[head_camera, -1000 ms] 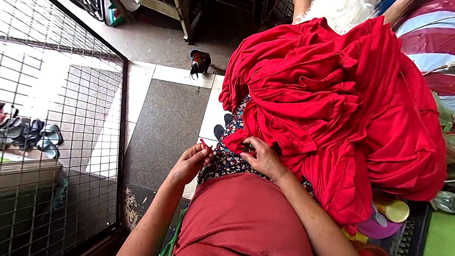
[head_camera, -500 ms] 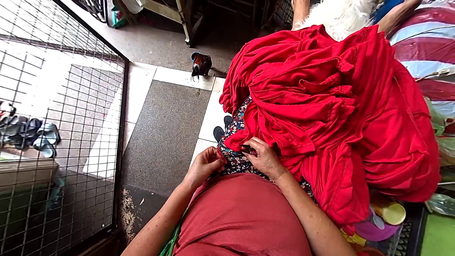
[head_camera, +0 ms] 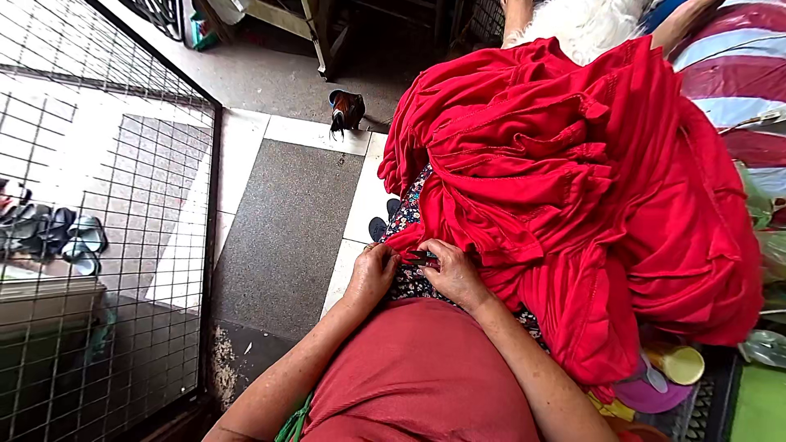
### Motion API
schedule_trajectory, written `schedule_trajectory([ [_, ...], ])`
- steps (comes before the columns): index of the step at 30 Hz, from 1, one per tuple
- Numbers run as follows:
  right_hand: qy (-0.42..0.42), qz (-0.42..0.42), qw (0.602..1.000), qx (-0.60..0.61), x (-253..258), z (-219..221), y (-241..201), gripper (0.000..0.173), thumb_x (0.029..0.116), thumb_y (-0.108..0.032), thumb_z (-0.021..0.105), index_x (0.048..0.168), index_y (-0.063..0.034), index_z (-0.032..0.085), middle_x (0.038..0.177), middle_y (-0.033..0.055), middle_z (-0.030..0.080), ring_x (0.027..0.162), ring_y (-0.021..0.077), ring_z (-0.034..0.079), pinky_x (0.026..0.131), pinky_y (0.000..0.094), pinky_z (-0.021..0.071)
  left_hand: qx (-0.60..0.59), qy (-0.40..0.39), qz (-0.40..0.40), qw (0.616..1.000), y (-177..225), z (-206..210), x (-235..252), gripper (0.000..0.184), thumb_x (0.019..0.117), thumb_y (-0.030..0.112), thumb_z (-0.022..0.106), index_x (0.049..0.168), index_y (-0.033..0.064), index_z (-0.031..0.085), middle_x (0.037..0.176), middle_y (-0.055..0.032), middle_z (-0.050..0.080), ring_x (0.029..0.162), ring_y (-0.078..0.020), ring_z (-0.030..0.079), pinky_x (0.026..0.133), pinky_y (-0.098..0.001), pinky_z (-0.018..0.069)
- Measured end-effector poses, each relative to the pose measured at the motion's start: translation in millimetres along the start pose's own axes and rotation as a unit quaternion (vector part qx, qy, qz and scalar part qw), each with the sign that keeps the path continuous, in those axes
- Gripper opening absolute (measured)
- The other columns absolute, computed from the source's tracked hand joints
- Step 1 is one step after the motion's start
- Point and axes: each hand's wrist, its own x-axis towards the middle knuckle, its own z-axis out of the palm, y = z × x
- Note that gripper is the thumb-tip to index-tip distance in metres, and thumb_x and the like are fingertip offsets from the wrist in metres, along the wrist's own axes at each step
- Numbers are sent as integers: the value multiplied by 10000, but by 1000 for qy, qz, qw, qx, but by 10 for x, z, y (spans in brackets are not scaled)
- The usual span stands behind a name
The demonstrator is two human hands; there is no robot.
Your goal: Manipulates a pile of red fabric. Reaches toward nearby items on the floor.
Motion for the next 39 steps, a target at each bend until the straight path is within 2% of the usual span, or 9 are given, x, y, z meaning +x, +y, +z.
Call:
schedule_trajectory([
  [2,-6,17,1000,6,3,-22,-30,195,865,23,678,1051,71,712,980,214,719,922,330,707,826,492,557,-30,-67,-35,997,21,-98,25,246,1031,109,524,1014,-90,669,961,-217,669,944,-298,653,897,-443,504],
  [6,-2,25,999,21,11,-27,-26,170,870,24,682,1029,78,704,966,216,709,894,319,698,815,480,556,-195,-117,-102,968,-100,-244,17,255,1085,138,401,1059,-29,591,839,0,592,759,-20,584,748,-213,507],
  [12,3,-1,1000,23,-1,-14,11,179,873,16,673,1039,76,702,989,218,701,918,311,693,836,456,560,-452,-108,-133,875,-284,-233,-38,240,1065,96,327,964,128,542,791,99,605,712,5,585,717,-169,514],
  [18,117,-166,969,-144,20,137,69,108,763,10,694,866,16,728,929,178,702,694,297,691,569,433,544,-438,-74,-136,885,-185,-185,-50,215,1068,84,343,985,99,542,801,78,609,716,-9,589,728,-183,518],
  [20,106,-124,983,-85,47,48,-35,120,800,28,681,915,45,713,965,180,722,784,294,718,668,446,580,-442,-49,-134,886,-100,-168,-48,204,1070,82,347,992,92,535,781,79,599,692,-9,578,704,-178,512],
  [24,45,39,997,45,169,-125,-226,116,945,-6,622,1024,78,621,768,143,613,693,212,601,665,366,512,-435,-29,-137,889,115,-156,28,181,1077,61,347,978,99,495,728,87,578,650,8,560,662,-156,494],
  [29,45,178,981,69,342,-141,-282,157,987,-89,646,1017,65,639,831,130,627,733,179,582,707,352,491,-215,18,-35,976,232,-109,86,205,1062,80,405,1058,-63,552,827,-23,642,749,-27,636,754,-212,541],
  [34,59,196,977,57,349,-127,-296,145,981,-83,651,1011,57,624,806,122,611,710,176,575,682,352,489,-128,38,109,985,223,-4,23,200,1021,49,441,1032,-92,582,957,-149,665,852,-149,674,824,-300,568],
  [39,66,207,971,97,312,-163,-257,140,992,-89,639,1033,43,621,735,66,560,628,102,484,621,282,428,-167,30,26,985,196,59,129,240,1043,39,389,1097,-131,550,1037,-175,690,857,-119,711,833,-290,589],
])
